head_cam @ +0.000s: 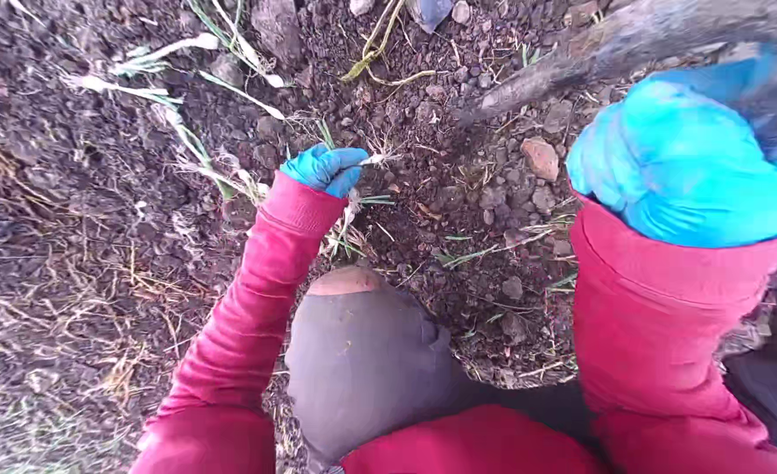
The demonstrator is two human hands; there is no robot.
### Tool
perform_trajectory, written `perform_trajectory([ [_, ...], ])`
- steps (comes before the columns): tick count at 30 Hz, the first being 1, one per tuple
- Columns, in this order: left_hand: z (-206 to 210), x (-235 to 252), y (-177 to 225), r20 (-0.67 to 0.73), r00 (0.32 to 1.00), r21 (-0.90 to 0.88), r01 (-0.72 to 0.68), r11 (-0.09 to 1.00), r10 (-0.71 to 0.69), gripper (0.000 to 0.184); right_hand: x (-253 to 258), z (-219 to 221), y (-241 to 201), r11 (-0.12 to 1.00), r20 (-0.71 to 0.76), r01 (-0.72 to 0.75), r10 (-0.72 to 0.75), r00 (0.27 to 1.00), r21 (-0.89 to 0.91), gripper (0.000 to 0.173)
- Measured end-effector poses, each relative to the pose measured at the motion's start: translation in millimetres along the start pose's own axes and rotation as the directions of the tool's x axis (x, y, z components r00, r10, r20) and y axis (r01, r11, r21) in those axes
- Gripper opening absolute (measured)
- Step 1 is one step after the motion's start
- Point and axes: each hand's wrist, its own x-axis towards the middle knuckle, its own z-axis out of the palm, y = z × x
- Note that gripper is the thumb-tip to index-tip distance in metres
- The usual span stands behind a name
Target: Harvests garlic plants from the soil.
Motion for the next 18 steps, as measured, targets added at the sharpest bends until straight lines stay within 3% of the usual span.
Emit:
perform_trajectory([
  [2, -11, 39, 51, 0.081, 0.992, 0.161, -0.109, 0.981, 0.097, 0.026, -18, 8, 47, 0.967, 0.074, -0.124, 0.144, 0.987, -0.221, 0.053],
  [3, -2, 61, 81, 0.264, 0.959, 0.261, -0.171, 0.950, 0.100, 0.027, -28, 10, 58, 0.943, 0.043, -0.196, 0.216, 0.976, -0.269, 0.055],
  [5, 41, 114, 129, 0.613, 0.790, 0.378, -0.298, 0.877, 0.004, 0.029, -25, 9, 36, 0.907, -0.063, -0.299, 0.294, 0.954, -0.296, 0.057],
  [6, 68, 126, 131, 0.658, 0.753, 0.403, -0.364, 0.840, 0.010, 0.030, -24, 2, 23, 0.913, -0.090, -0.309, 0.296, 0.951, -0.265, 0.057],
  [7, 97, 113, 117, 0.624, 0.768, 0.381, -0.461, 0.802, 0.145, 0.028, -36, -19, 21, 0.935, -0.068, -0.296, 0.288, 0.955, -0.195, 0.058],
  [8, 118, 89, 91, 0.446, 0.817, 0.338, -0.532, 0.776, 0.366, 0.024, -50, -48, 46, 0.993, -0.009, -0.062, 0.062, 0.998, -0.098, 0.057],
  [9, 123, 73, 66, 0.190, 0.842, 0.339, -0.538, 0.771, 0.505, 0.029, -43, -69, 68, 0.988, 0.047, 0.151, -0.149, 0.988, -0.037, 0.055],
  [10, 117, 52, 46, -0.004, 0.845, 0.350, -0.499, 0.793, 0.534, 0.038, -31, -73, 74, 0.967, 0.043, 0.251, -0.249, 0.968, -0.043, 0.054],
  [11, 105, 21, 25, -0.095, 0.853, 0.344, -0.455, 0.821, 0.513, 0.050, -20, -61, 59, 0.979, -0.009, 0.163, -0.166, 0.986, -0.124, 0.052],
  [12, 95, -12, -1, -0.100, 0.866, 0.347, -0.431, 0.833, 0.490, 0.060, -4, -38, 26, 0.958, -0.043, -0.093, 0.085, 0.995, -0.273, 0.052],
  [13, 86, -47, -34, -0.051, 0.878, 0.371, -0.427, 0.825, 0.477, 0.067, 8, -17, 19, 0.929, -0.031, -0.153, 0.152, 0.988, -0.337, 0.058],
  [15, 56, -98, -98, 0.076, 0.898, 0.421, -0.423, 0.802, 0.434, 0.062, 5, 2, 32, 0.909, 0.034, -0.119, 0.144, 0.989, -0.400, 0.064],
  [16, 29, -100, -121, 0.075, 0.927, 0.452, -0.359, 0.816, 0.367, 0.056, 3, 6, 31, 0.927, 0.078, -0.068, 0.103, 0.992, -0.369, 0.063],
  [17, -2, -86, -136, -0.009, 0.966, 0.485, -0.223, 0.846, 0.260, 0.050, 7, 8, 26, 0.962, 0.141, 0.005, 0.034, 0.989, -0.271, 0.057],
  [18, -31, -77, -142, -0.105, 0.991, 0.477, -0.026, 0.878, 0.086, 0.047, 4, -1, 20, 0.992, 0.232, 0.009, 0.021, 0.972, -0.129, 0.040],
])
